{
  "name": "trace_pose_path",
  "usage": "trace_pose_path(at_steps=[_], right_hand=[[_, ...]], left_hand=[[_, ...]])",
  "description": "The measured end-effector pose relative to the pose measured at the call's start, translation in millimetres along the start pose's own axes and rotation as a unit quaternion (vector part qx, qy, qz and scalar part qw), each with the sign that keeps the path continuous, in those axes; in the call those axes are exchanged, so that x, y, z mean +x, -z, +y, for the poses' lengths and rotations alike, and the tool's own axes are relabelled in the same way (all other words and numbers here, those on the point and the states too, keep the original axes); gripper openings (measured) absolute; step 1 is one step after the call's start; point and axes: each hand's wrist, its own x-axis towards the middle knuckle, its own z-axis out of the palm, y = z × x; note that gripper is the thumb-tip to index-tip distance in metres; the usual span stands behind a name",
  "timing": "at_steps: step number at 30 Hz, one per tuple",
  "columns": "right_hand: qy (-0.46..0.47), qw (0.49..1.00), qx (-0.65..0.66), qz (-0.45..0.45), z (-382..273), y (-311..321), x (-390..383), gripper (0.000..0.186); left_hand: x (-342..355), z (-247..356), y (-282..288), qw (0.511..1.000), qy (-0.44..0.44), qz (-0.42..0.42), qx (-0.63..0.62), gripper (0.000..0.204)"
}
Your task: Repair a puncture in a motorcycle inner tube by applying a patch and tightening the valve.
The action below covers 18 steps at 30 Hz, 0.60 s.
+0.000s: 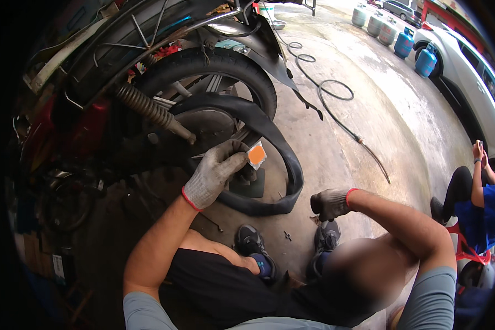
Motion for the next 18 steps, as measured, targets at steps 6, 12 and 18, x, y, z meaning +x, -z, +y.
trace_pose_path(at_steps=[6,12,18], right_hand=[[0.057,0.967,-0.040,0.247,-15,16,-17,0.034],[0.145,0.847,0.205,0.469,-77,55,-57,0.019],[0.313,0.746,0.206,0.550,-95,62,-64,0.032]], left_hand=[[1,-2,-3,0.998,0.023,-0.047,0.029,0.028],[-3,2,-10,0.987,0.063,-0.088,-0.115,0.030],[1,7,-25,0.958,0.062,-0.175,-0.217,0.030]])
